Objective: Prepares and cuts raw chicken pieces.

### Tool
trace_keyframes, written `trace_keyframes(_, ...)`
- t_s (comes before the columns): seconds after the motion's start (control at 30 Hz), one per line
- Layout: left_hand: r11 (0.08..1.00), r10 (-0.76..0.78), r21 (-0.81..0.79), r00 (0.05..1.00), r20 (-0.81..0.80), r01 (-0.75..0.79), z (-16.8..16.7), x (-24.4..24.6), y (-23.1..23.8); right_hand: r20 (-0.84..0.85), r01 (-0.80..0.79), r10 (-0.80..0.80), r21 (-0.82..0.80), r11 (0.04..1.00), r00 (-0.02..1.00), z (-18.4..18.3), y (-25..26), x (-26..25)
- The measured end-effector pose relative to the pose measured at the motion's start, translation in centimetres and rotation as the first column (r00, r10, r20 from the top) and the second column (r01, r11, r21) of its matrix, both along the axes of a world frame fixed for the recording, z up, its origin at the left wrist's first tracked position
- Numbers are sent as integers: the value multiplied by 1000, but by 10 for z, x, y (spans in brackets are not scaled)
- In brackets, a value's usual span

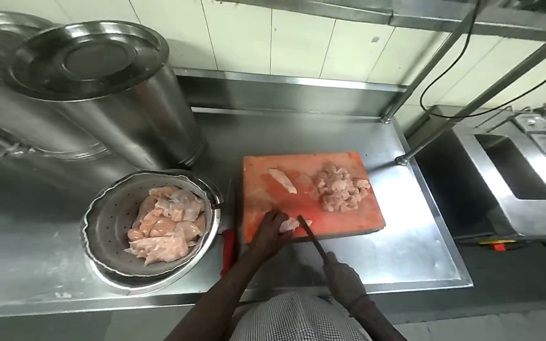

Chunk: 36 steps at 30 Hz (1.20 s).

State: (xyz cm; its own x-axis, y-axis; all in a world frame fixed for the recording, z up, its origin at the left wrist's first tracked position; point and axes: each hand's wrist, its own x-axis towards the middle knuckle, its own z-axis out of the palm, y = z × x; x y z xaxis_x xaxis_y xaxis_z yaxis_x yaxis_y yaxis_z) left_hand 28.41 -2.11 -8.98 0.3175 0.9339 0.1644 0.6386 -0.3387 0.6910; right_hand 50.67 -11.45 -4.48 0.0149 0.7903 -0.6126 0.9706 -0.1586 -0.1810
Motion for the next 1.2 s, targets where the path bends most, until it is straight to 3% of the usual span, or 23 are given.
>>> trace_keyframes(0.1,995,-4,102,1000,-3,4,-10,-4,-4,-22,2,-1,46,999,1000,10,8,-11)
trace_keyframes(0.33,988,-19,156,999,-42,25,-14,-1,-3,16,-45,46,-39,998,999,19,14,-30)
trace_keyframes(0.6,979,-17,200,998,-58,28,-22,0,3,26,-118,116,104,988,993,-3,55,-64)
trace_keyframes(0.83,983,113,144,994,6,-112,-20,6,-2,17,-70,70,-15,997,997,-18,14,-30)
trace_keyframes(0.93,982,97,160,995,36,-101,-22,2,-1,35,-46,49,-71,996,998,-17,3,-15)
trace_keyframes(1.07,997,72,26,996,47,-73,-9,-9,-12,6,-20,20,-30,999,1000,1,10,-11)
trace_keyframes(1.2,989,113,94,992,47,-117,-15,-18,-20,-33,-31,31,9,999,999,14,15,-22)
